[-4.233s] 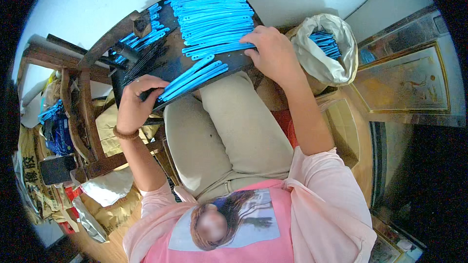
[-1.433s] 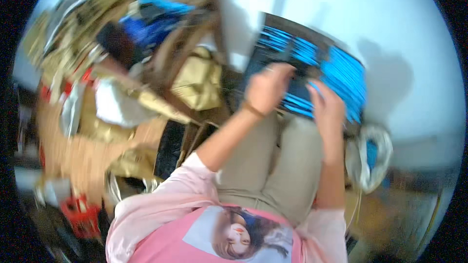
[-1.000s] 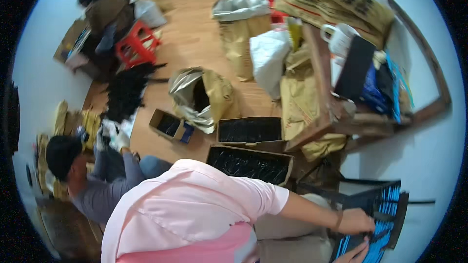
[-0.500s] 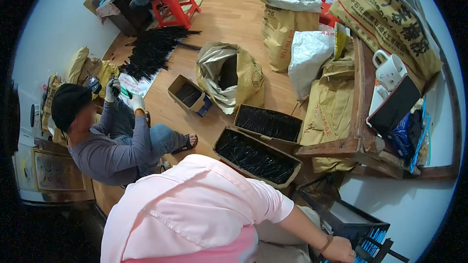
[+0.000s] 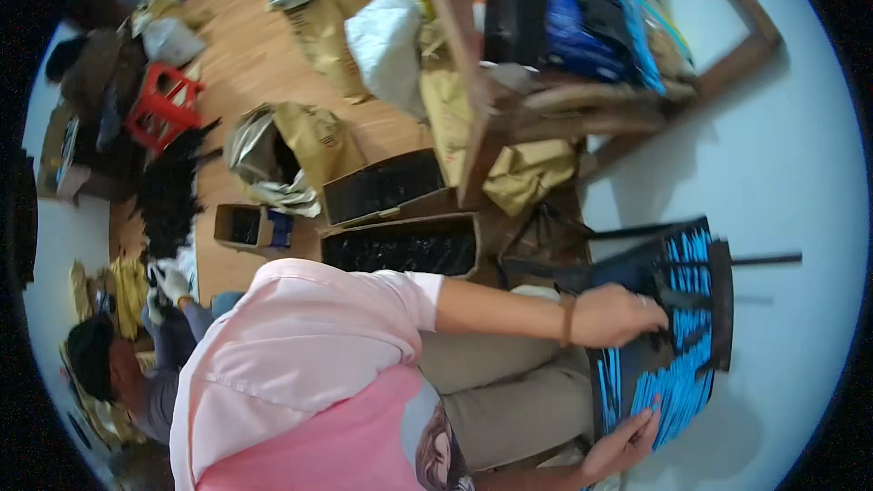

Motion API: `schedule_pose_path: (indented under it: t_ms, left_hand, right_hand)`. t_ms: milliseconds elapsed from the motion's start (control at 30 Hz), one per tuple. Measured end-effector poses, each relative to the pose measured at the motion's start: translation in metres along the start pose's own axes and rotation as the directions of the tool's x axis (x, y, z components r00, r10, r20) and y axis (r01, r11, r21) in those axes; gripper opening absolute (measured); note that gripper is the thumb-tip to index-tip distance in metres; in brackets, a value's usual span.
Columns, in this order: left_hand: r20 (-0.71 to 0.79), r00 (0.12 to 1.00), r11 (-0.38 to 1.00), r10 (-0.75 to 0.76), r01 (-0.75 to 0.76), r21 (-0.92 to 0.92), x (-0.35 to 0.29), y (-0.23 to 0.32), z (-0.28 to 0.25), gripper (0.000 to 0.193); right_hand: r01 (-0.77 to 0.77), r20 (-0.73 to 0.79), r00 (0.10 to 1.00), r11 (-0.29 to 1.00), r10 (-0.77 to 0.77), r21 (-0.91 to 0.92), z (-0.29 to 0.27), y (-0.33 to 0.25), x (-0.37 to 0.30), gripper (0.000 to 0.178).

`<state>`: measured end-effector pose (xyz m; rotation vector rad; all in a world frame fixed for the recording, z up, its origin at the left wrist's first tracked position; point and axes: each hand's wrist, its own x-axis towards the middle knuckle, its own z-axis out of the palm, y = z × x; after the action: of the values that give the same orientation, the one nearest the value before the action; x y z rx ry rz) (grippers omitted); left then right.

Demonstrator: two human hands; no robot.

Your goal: Assembling small blue plastic components on a production floor.

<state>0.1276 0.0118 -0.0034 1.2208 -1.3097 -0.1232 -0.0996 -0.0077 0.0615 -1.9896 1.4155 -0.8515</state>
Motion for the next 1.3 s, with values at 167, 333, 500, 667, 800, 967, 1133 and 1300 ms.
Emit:
schedule_pose_path:
  t_ms: [167, 333, 500, 667, 800, 967, 1133, 1300]
  left_hand:
    - [-0.052, 0.998, 0.999, 0.040, -0.041, -0.013, 0.006, 0.008, 0.004, 0.013]
    - [-0.085, 0.996, 1.000, 0.029, -0.030, -0.008, 0.008, 0.009, 0.006, 0.018]
    - [-0.104, 0.995, 0.998, 0.014, -0.007, 0.068, 0.011, 0.009, 0.008, 0.019]
    - [-0.092, 0.992, 0.992, 0.083, -0.073, 0.104, 0.010, 0.006, 0.005, 0.019]
    - [-0.077, 0.996, 0.996, 0.052, -0.046, 0.080, 0.009, 0.012, 0.005, 0.018]
    - [-0.024, 0.999, 0.999, 0.036, -0.037, -0.034, 0.012, 0.015, 0.009, 0.016]
    - [-0.001, 0.999, 0.999, -0.055, 0.055, -0.003, 0.028, 0.021, -0.003, 0.011]
    - [0.132, 0.986, 0.967, -0.100, 0.128, -0.222, 0.047, 0.018, 0.020, 0.010]
  right_hand:
    - [0.068, -0.018, 0.998, 0.998, -0.068, -0.014, -0.022, 0.033, -0.010, 0.040]
    - [0.074, -0.027, 0.997, 0.996, -0.073, 0.046, -0.019, 0.053, -0.018, 0.036]
    - [0.091, -0.013, 0.996, 0.983, -0.091, 0.160, -0.016, 0.043, -0.019, 0.035]
    - [-0.004, 0.084, 0.996, 0.994, -0.006, 0.112, -0.014, 0.029, -0.030, 0.036]
    - [0.029, 0.043, 0.998, 0.985, -0.037, 0.172, -0.004, 0.019, -0.038, 0.036]
    - [0.133, -0.002, 0.991, 0.976, -0.135, 0.174, 0.000, 0.022, -0.037, 0.030]
    - [0.214, -0.036, 0.977, 0.974, -0.212, 0.080, 0.000, -0.010, -0.021, 0.022]
    - [0.242, -0.092, 0.967, 0.969, -0.237, 0.043, 0.002, -0.019, 0.009, 0.020]
